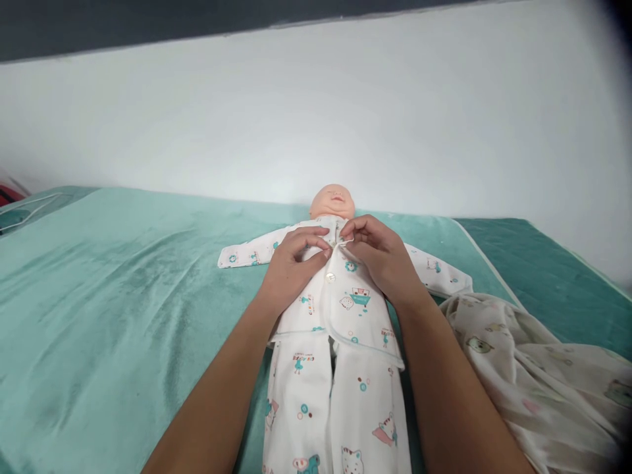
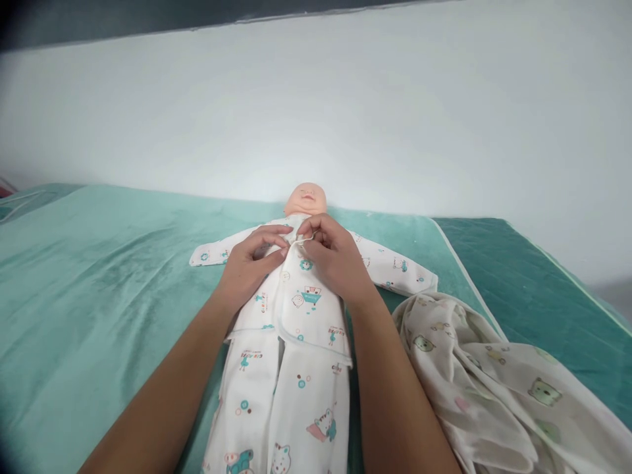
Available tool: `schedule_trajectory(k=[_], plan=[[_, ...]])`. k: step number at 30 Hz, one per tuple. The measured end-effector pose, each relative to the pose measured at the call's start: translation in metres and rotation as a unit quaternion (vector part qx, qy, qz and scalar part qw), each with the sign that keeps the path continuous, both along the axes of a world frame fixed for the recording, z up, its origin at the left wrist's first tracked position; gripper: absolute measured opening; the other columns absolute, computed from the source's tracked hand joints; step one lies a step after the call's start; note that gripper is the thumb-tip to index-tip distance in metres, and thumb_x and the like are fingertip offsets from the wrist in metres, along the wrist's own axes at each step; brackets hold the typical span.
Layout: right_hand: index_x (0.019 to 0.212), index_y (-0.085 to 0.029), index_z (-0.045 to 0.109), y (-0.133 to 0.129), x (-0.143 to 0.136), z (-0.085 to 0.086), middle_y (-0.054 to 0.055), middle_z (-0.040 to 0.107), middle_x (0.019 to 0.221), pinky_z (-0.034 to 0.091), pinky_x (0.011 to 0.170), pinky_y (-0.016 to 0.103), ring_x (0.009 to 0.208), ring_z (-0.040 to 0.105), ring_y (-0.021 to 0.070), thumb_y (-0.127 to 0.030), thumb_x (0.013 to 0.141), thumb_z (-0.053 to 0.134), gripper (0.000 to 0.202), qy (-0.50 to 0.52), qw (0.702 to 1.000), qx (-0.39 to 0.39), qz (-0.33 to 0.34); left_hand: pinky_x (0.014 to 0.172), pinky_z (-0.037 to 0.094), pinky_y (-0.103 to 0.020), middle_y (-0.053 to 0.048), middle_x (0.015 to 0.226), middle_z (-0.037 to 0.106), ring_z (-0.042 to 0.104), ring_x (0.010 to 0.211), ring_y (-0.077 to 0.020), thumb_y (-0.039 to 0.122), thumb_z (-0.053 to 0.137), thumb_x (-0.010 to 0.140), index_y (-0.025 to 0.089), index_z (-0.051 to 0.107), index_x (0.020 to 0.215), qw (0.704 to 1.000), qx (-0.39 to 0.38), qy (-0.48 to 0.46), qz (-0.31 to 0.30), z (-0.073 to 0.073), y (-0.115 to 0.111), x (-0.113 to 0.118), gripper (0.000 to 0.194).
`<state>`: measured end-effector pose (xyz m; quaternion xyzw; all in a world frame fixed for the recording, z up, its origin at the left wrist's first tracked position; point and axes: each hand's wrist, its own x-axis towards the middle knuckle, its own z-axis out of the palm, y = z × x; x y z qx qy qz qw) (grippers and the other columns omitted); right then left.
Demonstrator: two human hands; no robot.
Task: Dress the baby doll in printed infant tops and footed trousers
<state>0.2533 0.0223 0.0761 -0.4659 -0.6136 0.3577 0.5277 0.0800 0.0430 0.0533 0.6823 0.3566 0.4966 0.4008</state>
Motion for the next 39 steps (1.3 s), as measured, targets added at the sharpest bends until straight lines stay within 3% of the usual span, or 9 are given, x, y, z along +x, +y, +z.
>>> schedule_trajectory(k=[4,7,11,15,19,22,27,33,39], plan=[[0.086,-0.021,0.061,0.000,0.002,0.001,-0.005,0.045,0.067,0.029,0.059,0.026,0.060,0.038,0.0104,-0.015,0.077,0.058,0.011,0.041,0.999,-0.008,-0.004,0.113,0.039,-0.046,-0.001,0.133,0.063,0.051,0.133,-0.0237,0.027,0.067,0.086,0.026,0.071,0.082,0.999,-0.013,0.038,-0.032,0.007,-0.004,-0.007,0.006],[0.087,-0.021,0.063,0.001,0.003,0.001,-0.004,0.043,0.066,0.029,0.057,0.027,0.058,0.037,0.0109,-0.016,0.078,0.055,0.013,0.059,0.998,-0.010,-0.027,0.118,0.033,-0.047,0.000,0.145,0.055,0.041,0.142,-0.0253,0.031,0.067,0.087,0.028,0.074,0.087,0.991,-0.005,0.082,-0.105,0.012,-0.004,-0.017,0.008],[0.085,-0.021,0.069,0.000,0.000,0.004,0.001,0.053,0.085,0.035,0.063,0.028,0.068,0.045,0.0129,-0.017,0.083,0.051,0.019,0.000,0.999,0.029,-0.035,0.122,0.029,-0.048,0.004,0.155,0.044,0.025,0.152,-0.0263,0.036,0.067,0.088,0.031,0.074,0.092,0.972,0.012,0.128,-0.195,0.012,-0.001,-0.030,0.010],[0.076,-0.021,0.066,-0.008,-0.005,0.010,0.002,0.057,0.086,0.040,0.070,0.030,0.080,0.053,0.0169,-0.018,0.087,0.049,0.020,-0.116,0.992,0.042,0.011,0.124,0.026,-0.050,0.005,0.156,0.043,0.020,0.154,-0.0270,0.037,0.069,0.086,0.031,0.073,0.090,0.972,0.015,0.132,-0.195,0.009,0.001,-0.035,0.008],[0.082,-0.023,0.065,-0.021,-0.011,0.016,-0.003,0.049,0.065,0.033,0.057,0.028,0.059,0.042,0.0127,-0.025,0.092,0.050,0.018,-0.194,0.981,-0.004,0.004,0.124,0.024,-0.050,0.005,0.156,0.042,0.019,0.154,-0.0257,0.035,0.067,0.087,0.030,0.071,0.089,0.968,0.026,0.142,-0.204,0.009,0.002,-0.036,0.007],[0.084,-0.022,0.067,-0.029,-0.014,0.018,-0.004,0.046,0.061,0.028,0.054,0.027,0.054,0.035,0.0106,-0.029,0.095,0.050,0.021,-0.216,0.976,-0.005,0.019,0.125,0.022,-0.052,0.004,0.156,0.043,0.021,0.154,-0.0263,0.035,0.066,0.088,0.029,0.070,0.089,0.965,0.045,0.152,-0.208,0.011,0.002,-0.037,0.007],[0.088,-0.022,0.067,-0.031,-0.014,0.016,-0.007,0.035,0.056,0.021,0.046,0.024,0.048,0.026,0.0084,-0.032,0.095,0.053,0.018,-0.150,0.986,-0.058,0.047,0.123,0.027,-0.053,0.002,0.157,0.042,0.020,0.154,-0.0264,0.034,0.063,0.090,0.030,0.070,0.093,0.961,0.053,0.170,-0.213,0.013,0.002,-0.040,0.009],[0.095,-0.022,0.067,-0.026,-0.009,0.013,-0.008,0.035,0.056,0.022,0.044,0.022,0.047,0.026,0.0072,-0.033,0.093,0.058,0.014,-0.069,0.991,-0.087,0.081,0.120,0.033,-0.052,0.001,0.154,0.045,0.022,0.154,-0.0275,0.036,0.061,0.092,0.029,0.070,0.092,0.959,0.064,0.178,-0.209,0.014,0.001,-0.040,0.011],[0.094,-0.023,0.068,-0.028,-0.012,0.019,-0.007,0.036,0.057,0.021,0.043,0.022,0.048,0.026,0.0073,-0.032,0.093,0.057,0.015,-0.107,0.988,-0.090,0.070,0.120,0.033,-0.051,0.002,0.152,0.047,0.023,0.153,-0.0273,0.036,0.062,0.091,0.029,0.070,0.090,0.962,0.055,0.169,-0.206,0.013,0.000,-0.039,0.011]])
